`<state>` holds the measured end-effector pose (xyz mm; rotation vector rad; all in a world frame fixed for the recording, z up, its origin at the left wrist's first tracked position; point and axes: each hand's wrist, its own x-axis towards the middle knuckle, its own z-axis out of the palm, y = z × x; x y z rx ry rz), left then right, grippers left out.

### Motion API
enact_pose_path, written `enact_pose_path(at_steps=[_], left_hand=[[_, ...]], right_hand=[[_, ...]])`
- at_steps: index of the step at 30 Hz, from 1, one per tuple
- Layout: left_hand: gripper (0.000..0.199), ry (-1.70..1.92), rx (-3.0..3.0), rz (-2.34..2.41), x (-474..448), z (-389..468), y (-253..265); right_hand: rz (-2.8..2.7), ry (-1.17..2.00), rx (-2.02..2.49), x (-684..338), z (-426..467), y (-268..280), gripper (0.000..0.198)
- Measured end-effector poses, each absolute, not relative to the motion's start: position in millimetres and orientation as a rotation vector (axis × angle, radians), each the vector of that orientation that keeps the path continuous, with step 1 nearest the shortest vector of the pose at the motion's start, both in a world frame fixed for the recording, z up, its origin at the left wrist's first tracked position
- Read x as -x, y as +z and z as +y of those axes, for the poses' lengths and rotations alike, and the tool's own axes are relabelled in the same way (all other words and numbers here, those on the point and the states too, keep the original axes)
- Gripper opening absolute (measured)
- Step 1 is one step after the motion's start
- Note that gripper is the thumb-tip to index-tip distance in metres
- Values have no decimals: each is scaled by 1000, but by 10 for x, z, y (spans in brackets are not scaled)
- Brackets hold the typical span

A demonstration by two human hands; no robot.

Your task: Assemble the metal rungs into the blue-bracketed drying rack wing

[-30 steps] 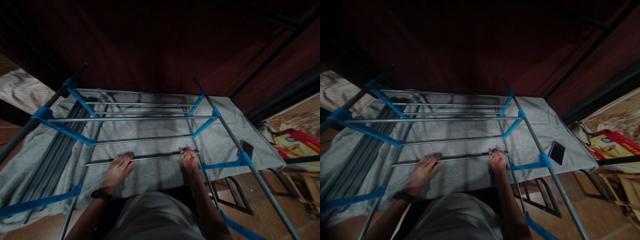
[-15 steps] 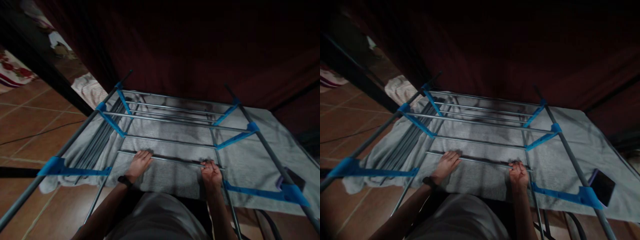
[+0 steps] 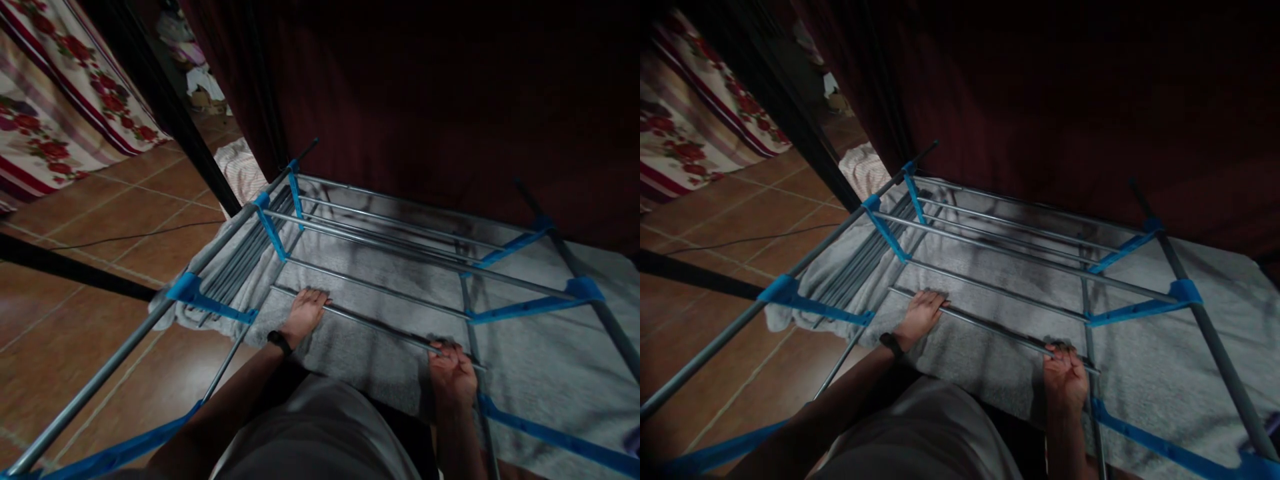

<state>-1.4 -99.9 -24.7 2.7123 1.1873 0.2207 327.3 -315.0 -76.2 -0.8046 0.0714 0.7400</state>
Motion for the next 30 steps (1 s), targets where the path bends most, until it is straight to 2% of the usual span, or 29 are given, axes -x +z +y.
enact_pose_path(at_steps=[19, 30], left_hand=[[26, 181, -2660, 1087, 18, -1001, -184], [25, 148, -2656, 1091, 10, -1002, -179]], right_hand=[[107, 725, 879, -3281, -3145, -693, 15], [71, 732, 898, -3284, -3145, -695, 24]])
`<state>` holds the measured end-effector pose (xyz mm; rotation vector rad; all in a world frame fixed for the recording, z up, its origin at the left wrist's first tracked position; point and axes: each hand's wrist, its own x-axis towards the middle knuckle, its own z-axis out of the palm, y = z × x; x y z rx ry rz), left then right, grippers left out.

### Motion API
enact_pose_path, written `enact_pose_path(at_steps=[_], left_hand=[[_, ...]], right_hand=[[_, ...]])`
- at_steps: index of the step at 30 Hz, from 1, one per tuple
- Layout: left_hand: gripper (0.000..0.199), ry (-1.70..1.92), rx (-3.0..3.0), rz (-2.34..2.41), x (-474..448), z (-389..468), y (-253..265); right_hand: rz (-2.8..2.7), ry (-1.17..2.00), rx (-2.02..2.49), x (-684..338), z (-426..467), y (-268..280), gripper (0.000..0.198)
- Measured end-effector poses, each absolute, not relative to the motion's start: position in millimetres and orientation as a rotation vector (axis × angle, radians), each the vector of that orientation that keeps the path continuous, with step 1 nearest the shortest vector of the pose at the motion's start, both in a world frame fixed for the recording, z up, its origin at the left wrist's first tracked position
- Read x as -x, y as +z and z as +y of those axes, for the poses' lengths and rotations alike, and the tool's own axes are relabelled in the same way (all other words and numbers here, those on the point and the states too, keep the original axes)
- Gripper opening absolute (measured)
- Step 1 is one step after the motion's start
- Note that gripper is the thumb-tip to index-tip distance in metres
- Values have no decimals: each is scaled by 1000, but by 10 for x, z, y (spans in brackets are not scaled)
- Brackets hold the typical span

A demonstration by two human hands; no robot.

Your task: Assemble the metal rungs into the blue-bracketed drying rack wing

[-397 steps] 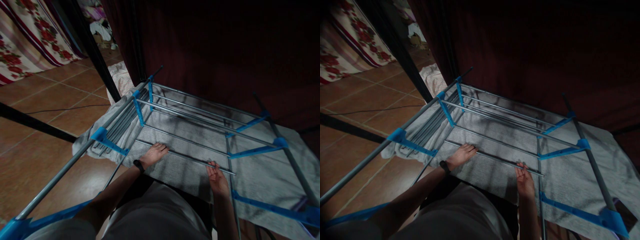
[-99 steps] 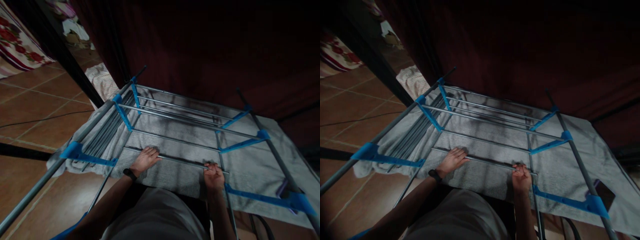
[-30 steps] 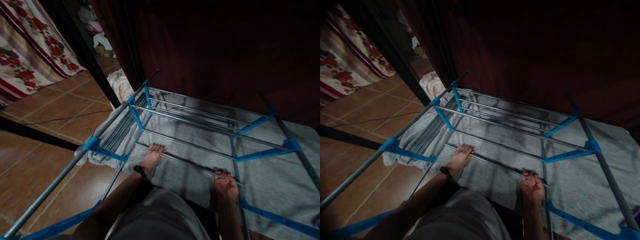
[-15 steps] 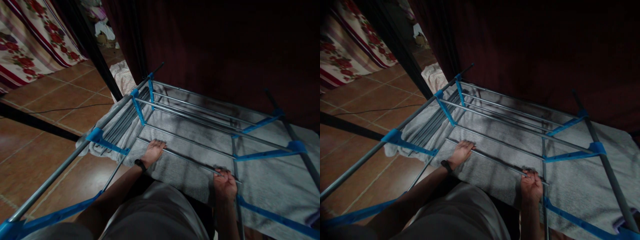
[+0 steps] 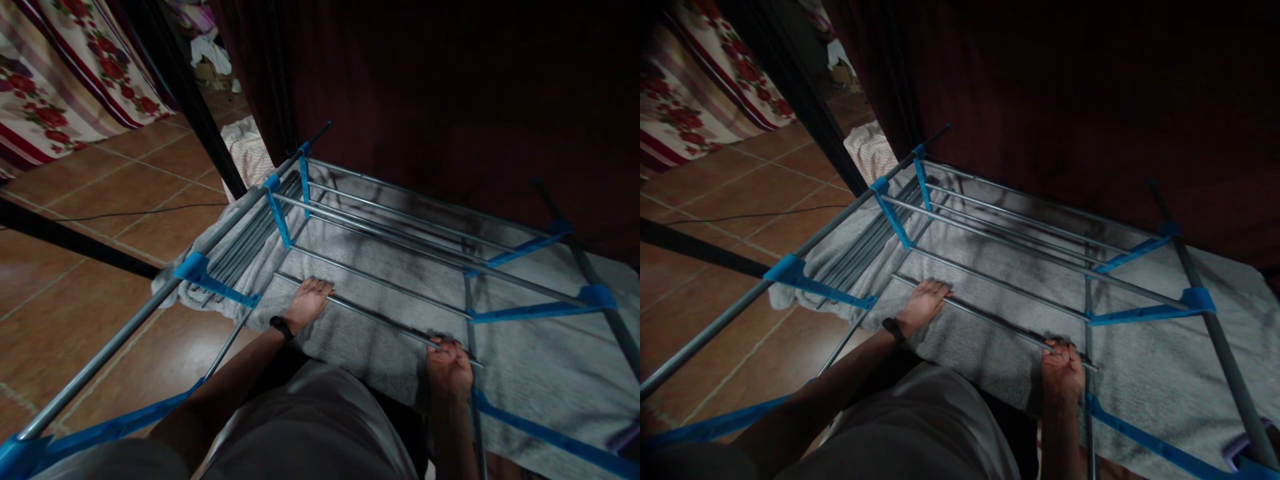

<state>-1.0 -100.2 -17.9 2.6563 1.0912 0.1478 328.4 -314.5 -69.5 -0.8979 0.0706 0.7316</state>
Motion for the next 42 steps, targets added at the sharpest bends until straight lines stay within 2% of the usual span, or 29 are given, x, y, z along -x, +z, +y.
enact_pose_path(at_steps=[6, 27, 34, 42], left_hand=[[28, 172, -2655, 1100, 2, -1019, -175], [33, 204, -2743, 893, 62, -1001, -204], [41, 235, -2835, 801, 50, -981, -213], [39, 252, -2879, 797, 40, -973, -226]], right_hand=[[47, 735, 932, -3277, -3152, -689, 31], [87, 731, 911, -3308, -3146, -743, 17], [56, 738, 882, -3311, -3157, -768, 24], [107, 741, 877, -3276, -3153, -759, 18]])
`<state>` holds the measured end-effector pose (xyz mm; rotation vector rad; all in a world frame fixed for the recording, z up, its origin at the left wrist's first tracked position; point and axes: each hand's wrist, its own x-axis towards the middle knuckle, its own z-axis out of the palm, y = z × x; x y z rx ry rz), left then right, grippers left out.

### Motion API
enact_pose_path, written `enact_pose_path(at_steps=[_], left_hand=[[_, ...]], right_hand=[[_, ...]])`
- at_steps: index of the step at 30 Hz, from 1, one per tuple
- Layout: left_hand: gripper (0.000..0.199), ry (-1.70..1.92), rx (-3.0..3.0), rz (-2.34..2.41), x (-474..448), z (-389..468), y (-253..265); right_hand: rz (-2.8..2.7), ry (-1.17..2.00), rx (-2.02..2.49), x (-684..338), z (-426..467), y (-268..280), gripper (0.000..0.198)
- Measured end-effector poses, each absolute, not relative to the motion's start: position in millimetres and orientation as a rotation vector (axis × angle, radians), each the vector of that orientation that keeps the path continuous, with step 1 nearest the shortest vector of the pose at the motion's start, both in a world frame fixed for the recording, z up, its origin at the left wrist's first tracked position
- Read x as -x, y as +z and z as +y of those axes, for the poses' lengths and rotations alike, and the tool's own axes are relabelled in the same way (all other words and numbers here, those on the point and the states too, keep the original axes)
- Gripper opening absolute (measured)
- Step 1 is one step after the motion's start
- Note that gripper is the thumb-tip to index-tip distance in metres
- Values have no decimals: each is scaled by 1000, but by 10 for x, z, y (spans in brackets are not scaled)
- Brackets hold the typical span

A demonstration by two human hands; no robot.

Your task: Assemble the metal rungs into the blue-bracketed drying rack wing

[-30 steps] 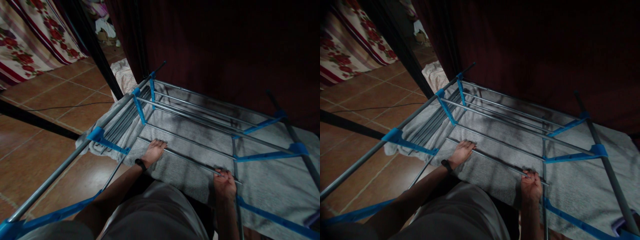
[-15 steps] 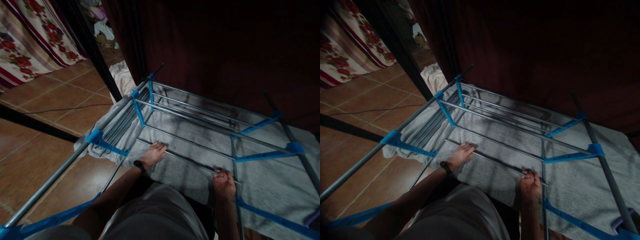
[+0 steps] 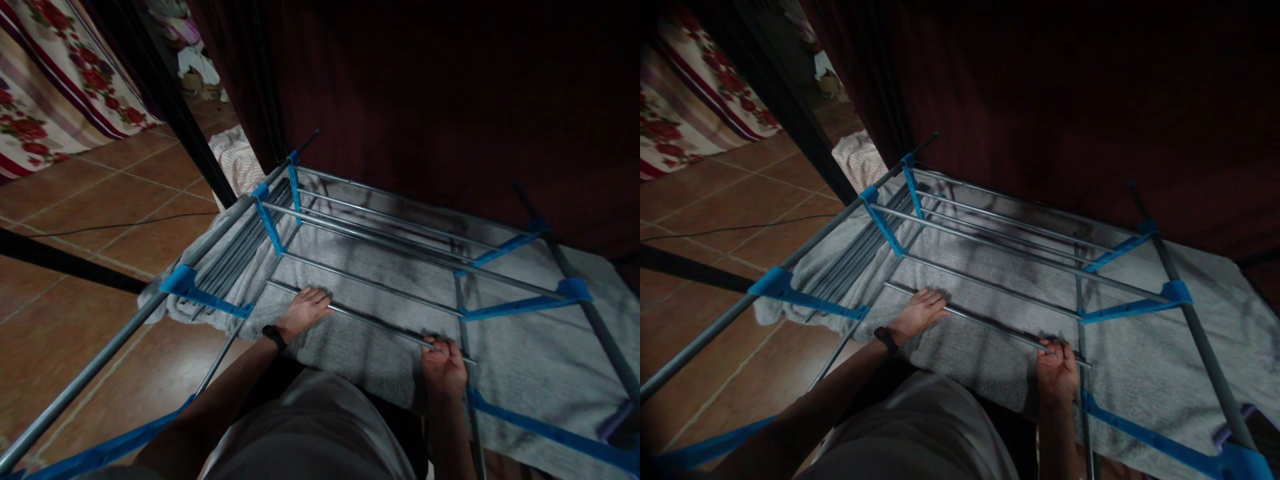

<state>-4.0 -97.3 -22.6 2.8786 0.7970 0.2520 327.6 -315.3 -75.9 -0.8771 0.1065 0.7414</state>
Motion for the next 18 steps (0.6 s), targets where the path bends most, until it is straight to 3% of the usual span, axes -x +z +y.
enact_pose_path(at_steps=[11, 18], left_hand=[[38, 329, -2888, 812, 31, -991, -238], [37, 374, -2848, 873, 36, -997, -221]], right_hand=[[98, 725, 850, -3255, -3140, -751, 16], [178, 702, 834, -3238, -3111, -734, 6]])
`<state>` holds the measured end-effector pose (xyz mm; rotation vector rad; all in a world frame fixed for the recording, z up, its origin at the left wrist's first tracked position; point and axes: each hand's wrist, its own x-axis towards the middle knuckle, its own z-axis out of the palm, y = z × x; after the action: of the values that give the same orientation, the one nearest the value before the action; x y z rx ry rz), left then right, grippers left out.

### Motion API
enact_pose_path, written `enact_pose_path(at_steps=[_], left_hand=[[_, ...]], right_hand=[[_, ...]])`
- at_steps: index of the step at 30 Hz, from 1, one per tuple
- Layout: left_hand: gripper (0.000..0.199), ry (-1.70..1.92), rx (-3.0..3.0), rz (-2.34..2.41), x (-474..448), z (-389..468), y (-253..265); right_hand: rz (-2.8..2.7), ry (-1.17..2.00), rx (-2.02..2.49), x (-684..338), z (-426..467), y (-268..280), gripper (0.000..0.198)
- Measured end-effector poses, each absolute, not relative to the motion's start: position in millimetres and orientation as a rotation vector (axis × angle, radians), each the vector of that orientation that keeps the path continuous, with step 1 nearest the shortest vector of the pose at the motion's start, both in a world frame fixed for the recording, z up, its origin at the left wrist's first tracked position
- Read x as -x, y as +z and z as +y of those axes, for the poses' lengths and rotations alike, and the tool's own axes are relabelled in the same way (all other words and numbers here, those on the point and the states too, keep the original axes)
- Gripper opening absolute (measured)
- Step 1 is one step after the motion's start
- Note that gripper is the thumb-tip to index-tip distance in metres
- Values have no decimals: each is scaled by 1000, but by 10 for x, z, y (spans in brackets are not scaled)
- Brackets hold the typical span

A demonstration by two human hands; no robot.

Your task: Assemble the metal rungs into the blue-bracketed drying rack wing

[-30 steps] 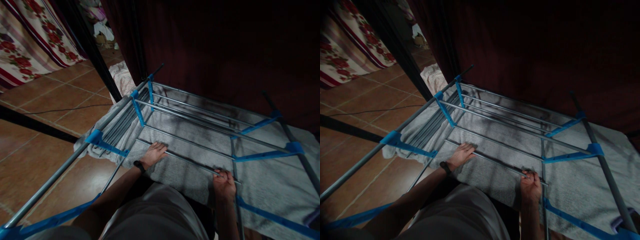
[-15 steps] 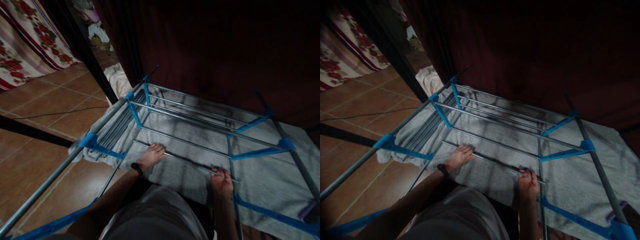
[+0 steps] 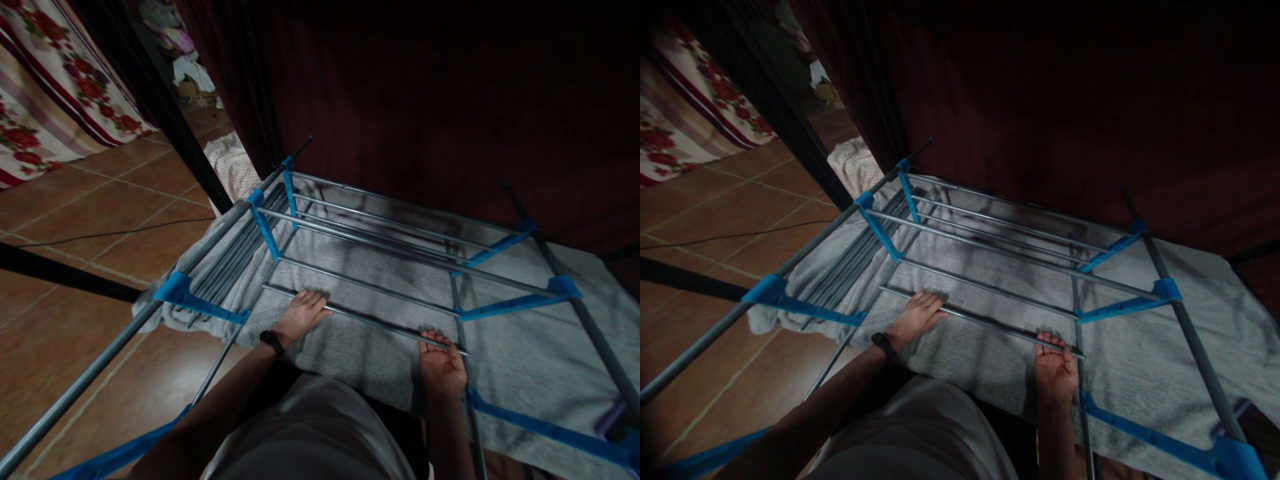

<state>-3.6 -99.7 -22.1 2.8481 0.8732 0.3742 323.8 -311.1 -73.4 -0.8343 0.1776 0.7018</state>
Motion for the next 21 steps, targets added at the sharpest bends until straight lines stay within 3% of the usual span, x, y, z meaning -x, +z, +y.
enact_pose_path(at_steps=[9, 21], left_hand=[[26, 429, -2840, 901, 51, -949, -274], [31, 381, -2809, 901, 35, -952, -239]], right_hand=[[264, 722, 907, -3203, -3010, -714, 5], [201, 678, 953, -3224, -2997, -853, 16]])
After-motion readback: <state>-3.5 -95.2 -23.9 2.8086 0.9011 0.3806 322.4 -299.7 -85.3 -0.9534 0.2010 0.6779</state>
